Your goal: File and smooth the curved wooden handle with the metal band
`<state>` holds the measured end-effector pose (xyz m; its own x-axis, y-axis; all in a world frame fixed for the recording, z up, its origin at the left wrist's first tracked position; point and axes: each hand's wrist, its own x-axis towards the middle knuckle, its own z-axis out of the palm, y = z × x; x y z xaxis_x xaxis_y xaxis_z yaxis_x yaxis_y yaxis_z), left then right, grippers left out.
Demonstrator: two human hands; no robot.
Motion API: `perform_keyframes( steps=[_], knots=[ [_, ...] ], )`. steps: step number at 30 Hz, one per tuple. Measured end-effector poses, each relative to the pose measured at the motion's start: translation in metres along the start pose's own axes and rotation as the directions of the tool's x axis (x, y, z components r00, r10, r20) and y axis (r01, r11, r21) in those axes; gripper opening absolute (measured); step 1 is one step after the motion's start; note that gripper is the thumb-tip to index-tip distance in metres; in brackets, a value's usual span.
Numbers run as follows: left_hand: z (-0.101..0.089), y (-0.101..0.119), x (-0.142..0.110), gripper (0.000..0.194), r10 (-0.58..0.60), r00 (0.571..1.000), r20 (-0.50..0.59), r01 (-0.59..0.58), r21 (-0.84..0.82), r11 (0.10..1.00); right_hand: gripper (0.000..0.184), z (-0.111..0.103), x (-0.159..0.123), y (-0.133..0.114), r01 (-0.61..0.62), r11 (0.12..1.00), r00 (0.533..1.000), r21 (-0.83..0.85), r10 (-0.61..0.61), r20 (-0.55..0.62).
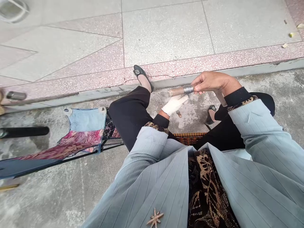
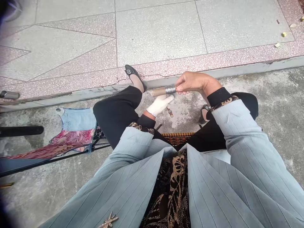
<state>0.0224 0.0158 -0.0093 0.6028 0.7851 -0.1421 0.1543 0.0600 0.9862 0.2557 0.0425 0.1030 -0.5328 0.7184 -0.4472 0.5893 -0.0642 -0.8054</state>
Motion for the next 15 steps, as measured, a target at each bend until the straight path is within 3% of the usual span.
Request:
perform_keyframes(
  steps=[3, 6, 9, 12, 15],
  knots=[
    [0.001, 0.001, -0.002, 0.037, 0.007, 0.988, 0.155, 0.003, -0.061, 0.998, 0.034, 0.006, 0.005, 0.0, -0.044, 0.997, 0.989, 0.059, 0.052, -0.142],
    [0.002, 0.002, -0.004, 0.033, -0.02, 0.973, 0.231, 0.033, -0.051, 0.998, 0.039, 0.01, 0.015, 0.001, -0.085, 0.993, 0.936, 0.086, 0.109, -0.336],
    [0.003, 0.006, -0.004, 0.031, 0.015, 0.964, 0.266, -0.008, -0.025, 1.0, 0.039, 0.012, 0.026, 0.003, -0.256, 0.964, 0.865, -0.072, 0.195, -0.463],
    [-0.001, 0.012, -0.005, 0.029, 0.055, 0.977, 0.205, -0.067, 0.051, 0.996, 0.031, 0.014, 0.033, 0.003, -0.409, 0.834, 0.862, -0.372, 0.218, -0.459],
    [-0.009, 0.017, -0.007, 0.028, 0.083, 0.992, 0.093, -0.101, 0.21, 0.972, 0.031, 0.018, 0.035, 0.0, -0.418, 0.702, 0.902, -0.576, 0.244, -0.357]
  ],
)
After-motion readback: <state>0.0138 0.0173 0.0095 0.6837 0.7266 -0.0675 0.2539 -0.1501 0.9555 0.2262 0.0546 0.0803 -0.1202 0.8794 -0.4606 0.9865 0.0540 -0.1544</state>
